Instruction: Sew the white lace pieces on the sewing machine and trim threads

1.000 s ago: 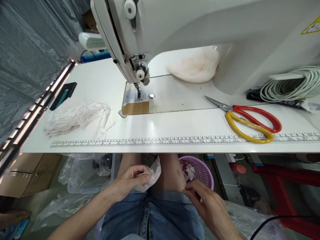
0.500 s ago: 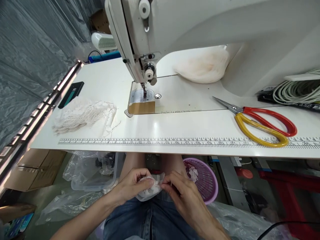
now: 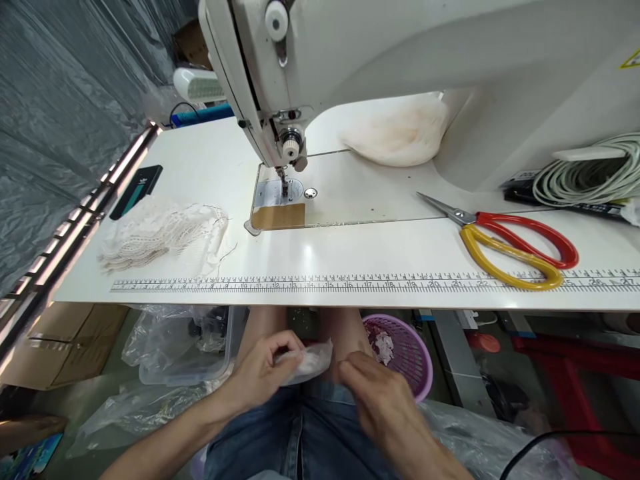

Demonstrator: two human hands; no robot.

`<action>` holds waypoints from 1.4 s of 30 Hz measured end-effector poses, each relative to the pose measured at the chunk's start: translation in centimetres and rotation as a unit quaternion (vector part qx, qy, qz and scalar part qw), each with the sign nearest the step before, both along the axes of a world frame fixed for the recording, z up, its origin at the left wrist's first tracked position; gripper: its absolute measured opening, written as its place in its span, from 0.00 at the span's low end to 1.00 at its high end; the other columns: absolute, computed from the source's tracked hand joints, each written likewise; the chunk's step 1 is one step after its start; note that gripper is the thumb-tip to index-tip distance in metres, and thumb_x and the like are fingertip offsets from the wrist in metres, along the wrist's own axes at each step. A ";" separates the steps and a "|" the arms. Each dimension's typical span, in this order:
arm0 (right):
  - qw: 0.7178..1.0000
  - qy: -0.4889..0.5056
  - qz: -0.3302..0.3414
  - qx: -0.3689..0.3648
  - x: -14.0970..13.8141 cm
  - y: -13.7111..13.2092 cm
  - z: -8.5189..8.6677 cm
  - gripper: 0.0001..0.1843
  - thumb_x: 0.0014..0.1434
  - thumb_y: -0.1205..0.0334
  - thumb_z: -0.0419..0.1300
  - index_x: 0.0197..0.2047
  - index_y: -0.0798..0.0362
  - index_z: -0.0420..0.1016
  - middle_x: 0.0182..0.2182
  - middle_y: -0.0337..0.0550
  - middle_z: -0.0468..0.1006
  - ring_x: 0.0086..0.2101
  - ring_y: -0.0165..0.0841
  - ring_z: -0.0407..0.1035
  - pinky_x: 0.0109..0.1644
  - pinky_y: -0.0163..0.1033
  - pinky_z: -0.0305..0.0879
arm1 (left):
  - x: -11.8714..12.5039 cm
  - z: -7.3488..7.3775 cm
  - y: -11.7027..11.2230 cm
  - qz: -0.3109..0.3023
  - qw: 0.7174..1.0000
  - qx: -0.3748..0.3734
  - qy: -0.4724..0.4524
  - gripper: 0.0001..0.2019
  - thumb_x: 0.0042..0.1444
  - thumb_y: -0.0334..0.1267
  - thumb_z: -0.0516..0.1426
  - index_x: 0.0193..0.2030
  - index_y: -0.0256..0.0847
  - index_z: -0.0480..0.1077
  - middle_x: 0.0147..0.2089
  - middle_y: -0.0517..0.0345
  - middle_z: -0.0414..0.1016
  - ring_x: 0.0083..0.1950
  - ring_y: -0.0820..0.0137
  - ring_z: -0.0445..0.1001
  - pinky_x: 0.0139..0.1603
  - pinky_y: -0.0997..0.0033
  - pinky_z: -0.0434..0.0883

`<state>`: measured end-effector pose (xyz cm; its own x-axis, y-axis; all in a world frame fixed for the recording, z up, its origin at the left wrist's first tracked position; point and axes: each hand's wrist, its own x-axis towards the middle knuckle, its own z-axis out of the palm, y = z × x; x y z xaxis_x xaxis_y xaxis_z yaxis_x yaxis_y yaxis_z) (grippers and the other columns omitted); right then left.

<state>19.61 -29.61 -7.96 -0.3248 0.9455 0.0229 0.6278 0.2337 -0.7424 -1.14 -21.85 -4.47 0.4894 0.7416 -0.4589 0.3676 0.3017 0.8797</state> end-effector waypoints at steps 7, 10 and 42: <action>0.980 -0.160 -0.111 0.034 6.2 -3.6 -3.8 0.19 0.56 0.69 0.44 0.39 0.49 0.75 0.32 0.49 0.81 0.26 0.40 0.76 0.24 0.39 0.67 | -0.3 0.4 1.0 0.004 0.985 -0.160 -0.059 0.21 0.42 0.54 0.64 0.25 0.35 0.66 0.35 0.54 0.71 0.35 0.72 0.65 0.35 0.75 0.59; 0.995 -0.049 -0.089 -0.014 3.4 -1.5 -0.8 0.10 0.62 0.60 0.52 0.40 0.48 0.74 0.34 0.45 0.80 0.34 0.37 0.75 0.37 0.39 0.71 | 0.2 0.6 0.8 0.010 0.979 -0.191 -0.073 0.22 0.39 0.53 0.65 0.25 0.34 0.67 0.34 0.53 0.72 0.33 0.73 0.65 0.34 0.75 0.59; 0.939 0.270 0.015 -0.211 -0.9 2.5 2.8 0.20 0.63 0.44 0.48 0.45 0.49 0.68 0.34 0.42 0.72 0.35 0.34 0.68 0.40 0.39 0.64 | -1.4 0.7 -0.5 -0.124 0.783 0.609 -0.024 0.06 0.57 0.26 0.53 0.40 0.36 0.69 0.30 0.57 0.75 0.29 0.73 0.68 0.30 0.72 0.60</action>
